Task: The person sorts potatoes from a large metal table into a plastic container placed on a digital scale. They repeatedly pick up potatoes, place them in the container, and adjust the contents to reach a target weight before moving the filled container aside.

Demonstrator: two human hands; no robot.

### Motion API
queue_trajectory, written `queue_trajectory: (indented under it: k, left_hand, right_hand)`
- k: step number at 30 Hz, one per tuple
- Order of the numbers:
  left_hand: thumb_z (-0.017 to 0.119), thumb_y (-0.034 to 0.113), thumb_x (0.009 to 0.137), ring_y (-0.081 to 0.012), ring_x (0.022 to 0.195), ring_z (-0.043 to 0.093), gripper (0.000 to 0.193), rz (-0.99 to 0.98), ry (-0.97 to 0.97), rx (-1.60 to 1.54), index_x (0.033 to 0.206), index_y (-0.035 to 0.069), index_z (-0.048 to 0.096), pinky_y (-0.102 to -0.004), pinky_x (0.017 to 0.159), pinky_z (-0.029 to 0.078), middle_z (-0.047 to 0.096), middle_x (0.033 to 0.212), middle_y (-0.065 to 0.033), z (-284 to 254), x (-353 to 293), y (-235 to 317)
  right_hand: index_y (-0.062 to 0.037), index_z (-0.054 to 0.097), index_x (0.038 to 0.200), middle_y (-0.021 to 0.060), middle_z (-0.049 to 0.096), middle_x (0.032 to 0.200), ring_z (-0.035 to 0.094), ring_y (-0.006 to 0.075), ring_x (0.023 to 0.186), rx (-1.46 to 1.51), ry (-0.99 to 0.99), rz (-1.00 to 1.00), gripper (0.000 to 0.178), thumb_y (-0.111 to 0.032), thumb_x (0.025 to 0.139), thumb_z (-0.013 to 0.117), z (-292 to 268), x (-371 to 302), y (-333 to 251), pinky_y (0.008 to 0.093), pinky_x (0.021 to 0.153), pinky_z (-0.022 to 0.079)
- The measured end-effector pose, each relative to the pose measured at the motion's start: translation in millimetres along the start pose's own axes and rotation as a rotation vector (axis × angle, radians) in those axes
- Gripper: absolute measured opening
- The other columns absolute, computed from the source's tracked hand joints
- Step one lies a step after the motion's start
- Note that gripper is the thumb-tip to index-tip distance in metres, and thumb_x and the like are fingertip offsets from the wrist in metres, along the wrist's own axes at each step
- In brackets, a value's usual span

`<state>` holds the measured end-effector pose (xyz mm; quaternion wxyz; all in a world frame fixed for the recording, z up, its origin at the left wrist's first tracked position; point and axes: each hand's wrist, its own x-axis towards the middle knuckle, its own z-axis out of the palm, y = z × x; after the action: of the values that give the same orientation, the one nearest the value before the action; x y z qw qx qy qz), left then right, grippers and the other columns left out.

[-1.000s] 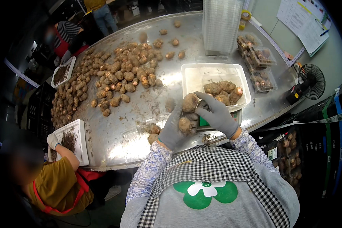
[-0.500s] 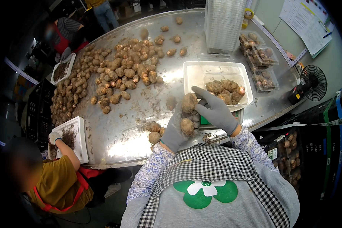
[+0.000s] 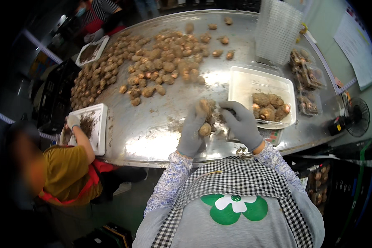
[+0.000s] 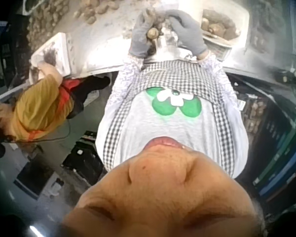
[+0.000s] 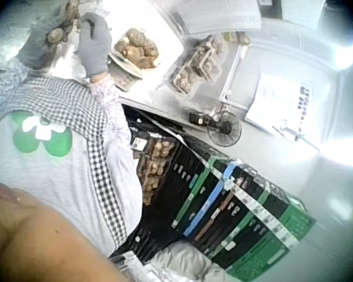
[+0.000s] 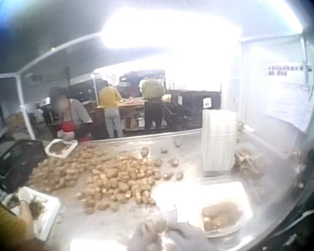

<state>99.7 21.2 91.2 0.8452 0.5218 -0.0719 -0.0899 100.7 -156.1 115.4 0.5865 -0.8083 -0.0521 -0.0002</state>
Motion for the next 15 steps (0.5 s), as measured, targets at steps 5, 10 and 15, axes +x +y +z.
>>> queue_trajectory:
  k: [5,10,15]
  left_hand:
    - [0.052,0.015,0.101,-0.0125,0.090,0.058,0.039,0.115,0.142,0.228,0.136,0.000,0.046,-0.0271,0.076,0.054,0.055,0.110,-0.0070,-30.5,-8.5,12.2]
    - [0.052,0.012,0.100,-0.0125,0.094,0.057,0.032,0.320,0.151,0.424,0.130,0.000,0.048,-0.0266,0.080,0.051,0.053,0.112,-0.0060,-79.6,-10.0,-3.6]
    - [0.056,0.008,0.097,-0.0166,0.092,0.061,0.031,0.525,0.325,0.859,0.127,0.000,0.054,-0.0296,0.074,0.058,0.054,0.123,-0.0127,-138.4,-15.3,-16.0]
  right_hand:
    - [-0.0022,0.070,0.114,0.0089,0.073,0.094,0.068,0.0127,0.083,0.103,0.024,-0.048,0.022,-0.011,0.094,0.064,8.0,-5.0,15.8,0.0275,0.075,0.053]
    - [0.0013,0.069,0.114,0.0094,0.074,0.099,0.068,0.0120,0.088,0.131,-0.041,0.017,0.023,-0.009,0.095,0.061,5.7,-11.8,16.0,0.0262,0.079,0.054]
    - [0.0015,0.069,0.114,0.0095,0.073,0.098,0.067,0.0119,0.088,0.069,-0.068,0.070,0.023,-0.009,0.095,0.060,-0.7,-18.2,11.2,0.0262,0.079,0.053]
